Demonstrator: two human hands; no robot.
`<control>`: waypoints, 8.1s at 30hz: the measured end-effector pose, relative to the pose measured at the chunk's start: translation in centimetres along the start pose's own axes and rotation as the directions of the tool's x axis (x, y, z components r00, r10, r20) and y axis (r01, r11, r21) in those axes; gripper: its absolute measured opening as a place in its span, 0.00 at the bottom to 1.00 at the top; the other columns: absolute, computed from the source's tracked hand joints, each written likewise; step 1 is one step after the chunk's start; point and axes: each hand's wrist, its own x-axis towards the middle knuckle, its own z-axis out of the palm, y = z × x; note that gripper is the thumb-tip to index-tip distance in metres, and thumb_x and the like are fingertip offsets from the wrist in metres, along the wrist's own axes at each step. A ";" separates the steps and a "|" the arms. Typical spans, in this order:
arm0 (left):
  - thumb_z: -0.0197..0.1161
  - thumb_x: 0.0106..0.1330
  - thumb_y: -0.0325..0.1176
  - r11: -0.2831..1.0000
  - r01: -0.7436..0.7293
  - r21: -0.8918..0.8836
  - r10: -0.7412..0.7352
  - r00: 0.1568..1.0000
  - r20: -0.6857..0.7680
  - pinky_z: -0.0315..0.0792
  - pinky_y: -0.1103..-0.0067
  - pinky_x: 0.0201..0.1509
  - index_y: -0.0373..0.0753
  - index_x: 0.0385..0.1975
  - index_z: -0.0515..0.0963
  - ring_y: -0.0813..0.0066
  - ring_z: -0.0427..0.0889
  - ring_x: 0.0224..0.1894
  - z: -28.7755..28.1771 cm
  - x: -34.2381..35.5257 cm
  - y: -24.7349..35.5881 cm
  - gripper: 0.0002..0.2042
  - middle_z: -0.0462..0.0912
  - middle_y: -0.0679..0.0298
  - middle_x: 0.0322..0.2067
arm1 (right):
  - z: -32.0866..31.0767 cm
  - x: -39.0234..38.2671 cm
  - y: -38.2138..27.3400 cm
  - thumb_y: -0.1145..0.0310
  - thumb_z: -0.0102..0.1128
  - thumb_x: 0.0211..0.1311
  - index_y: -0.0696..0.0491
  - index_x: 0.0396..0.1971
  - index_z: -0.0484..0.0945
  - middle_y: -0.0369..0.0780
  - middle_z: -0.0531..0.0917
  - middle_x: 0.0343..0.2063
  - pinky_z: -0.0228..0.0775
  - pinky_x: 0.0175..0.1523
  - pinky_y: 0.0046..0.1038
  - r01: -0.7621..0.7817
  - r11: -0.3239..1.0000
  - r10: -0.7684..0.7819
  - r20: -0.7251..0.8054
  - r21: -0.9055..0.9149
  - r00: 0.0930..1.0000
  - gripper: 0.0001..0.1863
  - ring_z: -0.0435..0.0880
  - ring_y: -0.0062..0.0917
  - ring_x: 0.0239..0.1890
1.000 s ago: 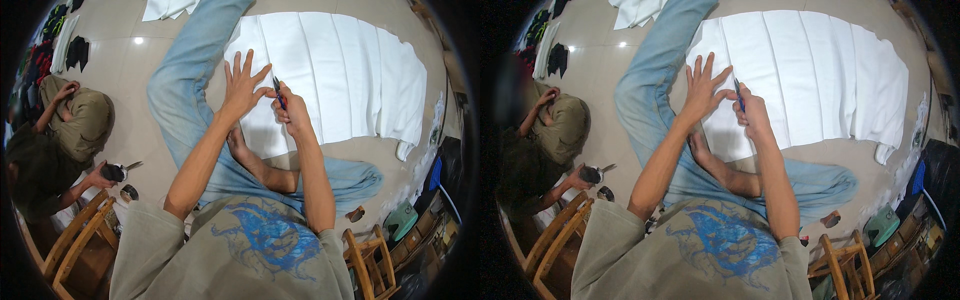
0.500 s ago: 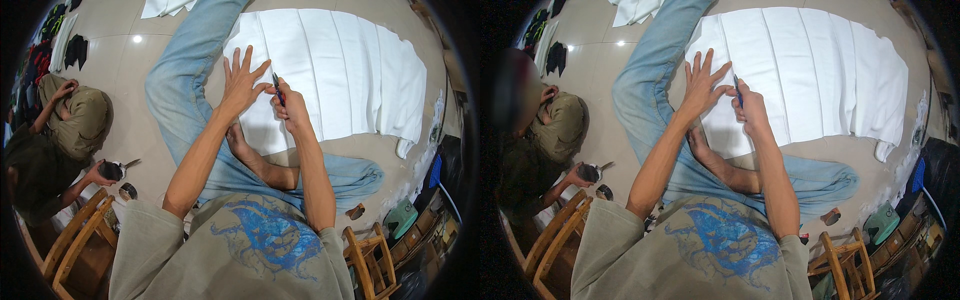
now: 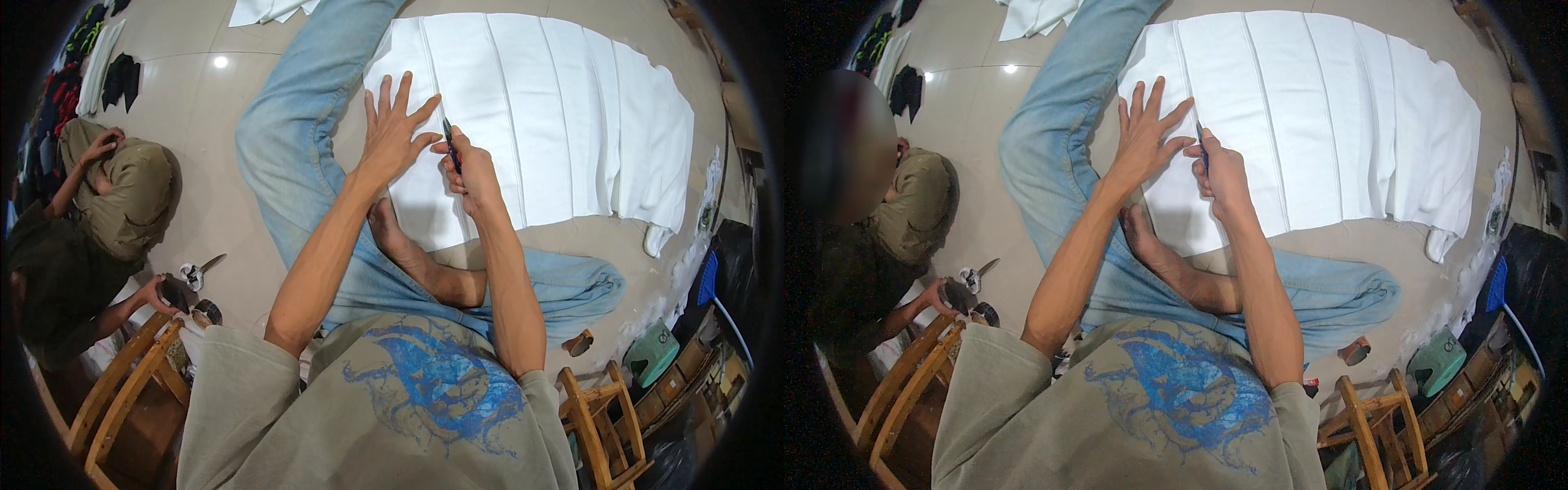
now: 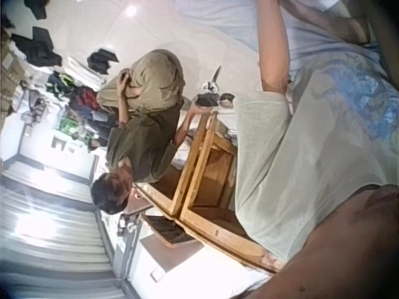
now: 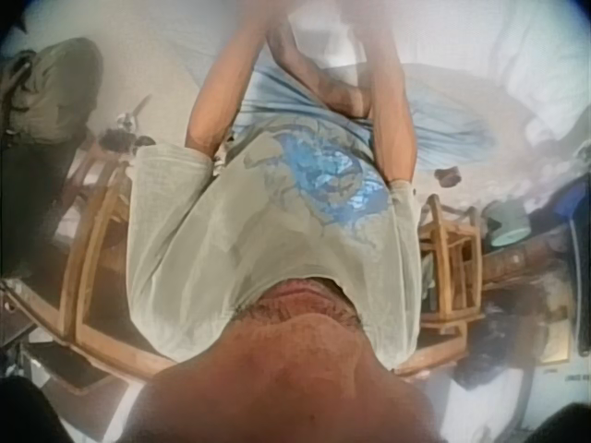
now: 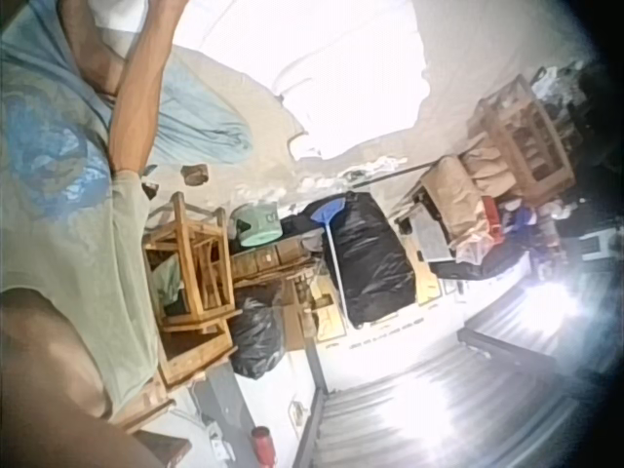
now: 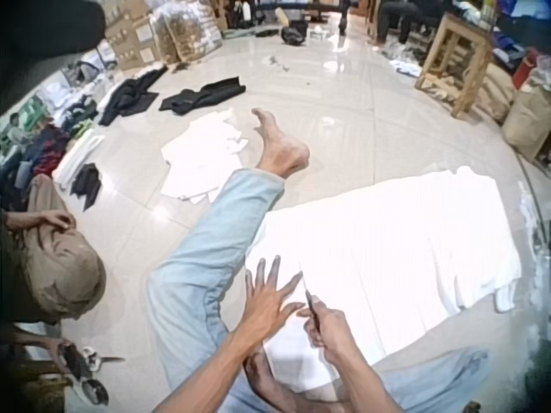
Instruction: The person sits on the floor and cuts a large white fabric sheet into strips using a utility knife. They fold the fabric, align the edges, and slice through the layers to create uniform pieces.
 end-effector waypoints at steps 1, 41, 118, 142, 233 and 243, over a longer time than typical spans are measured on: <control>0.70 0.64 0.48 1.000 -0.004 -0.002 0.004 1.000 -0.005 0.34 0.37 0.78 0.61 0.72 0.72 0.37 0.38 0.81 0.0 0.0 0.0 0.33 0.46 0.49 0.80 | 0.0 0.0 0.0 0.49 0.48 0.80 0.61 0.39 0.81 0.28 0.69 0.16 0.43 0.15 0.17 0.000 1.000 0.000 -0.004 -0.004 1.000 0.27 0.55 0.09 0.12; 0.70 0.65 0.47 0.999 -0.011 0.034 0.010 1.000 0.018 0.36 0.39 0.78 0.57 0.72 0.71 0.37 0.40 0.80 -0.8 0.0 0.6 0.33 0.47 0.46 0.79 | -0.2 -0.4 -0.4 0.51 0.62 0.72 0.59 0.28 0.83 0.29 0.68 0.12 0.48 0.18 0.23 -0.052 0.996 0.043 -0.122 -0.066 0.992 0.23 0.59 0.15 0.12; 0.67 0.69 0.44 0.994 0.104 -0.036 -0.108 0.985 -0.132 0.38 0.43 0.79 0.40 0.77 0.59 0.41 0.40 0.81 -0.5 0.8 0.0 0.38 0.45 0.46 0.80 | 3.4 3.6 1.2 0.70 0.68 0.65 0.57 0.37 0.83 0.41 0.83 0.35 0.75 0.43 0.33 0.471 0.355 -0.866 -0.095 -0.807 0.490 0.06 0.82 0.33 0.37; 0.67 0.69 0.44 0.990 0.120 -0.070 -0.128 0.984 -0.122 0.38 0.43 0.79 0.40 0.77 0.59 0.42 0.38 0.81 -0.7 0.7 -0.2 0.38 0.45 0.46 0.79 | 3.3 2.2 0.2 0.68 0.63 0.72 0.61 0.48 0.79 0.44 0.84 0.38 0.75 0.46 0.31 0.513 0.567 -0.762 -0.175 -0.645 0.623 0.13 0.82 0.29 0.37; 0.60 0.74 0.40 0.995 -0.031 -0.097 0.007 0.970 -0.242 0.50 0.46 0.77 0.38 0.70 0.70 0.42 0.56 0.77 -2.6 2.7 0.5 0.27 0.62 0.44 0.73 | -5.1 -1.9 -4.5 0.62 0.65 0.74 0.58 0.37 0.78 0.33 0.77 0.26 0.79 0.41 0.23 0.594 0.804 -0.558 -0.367 -0.019 0.744 0.13 0.77 0.17 0.29; 0.51 0.78 0.51 0.951 -0.157 0.265 0.218 0.951 -0.217 0.47 0.48 0.79 0.41 0.72 0.68 0.42 0.55 0.77 0.4 8.4 -2.0 0.29 0.61 0.42 0.73 | -1.4 -0.4 -2.3 0.58 0.61 0.71 0.60 0.33 0.85 0.53 0.85 0.25 0.75 0.35 0.42 0.343 0.169 -0.762 0.099 -0.924 0.640 0.18 0.85 0.48 0.28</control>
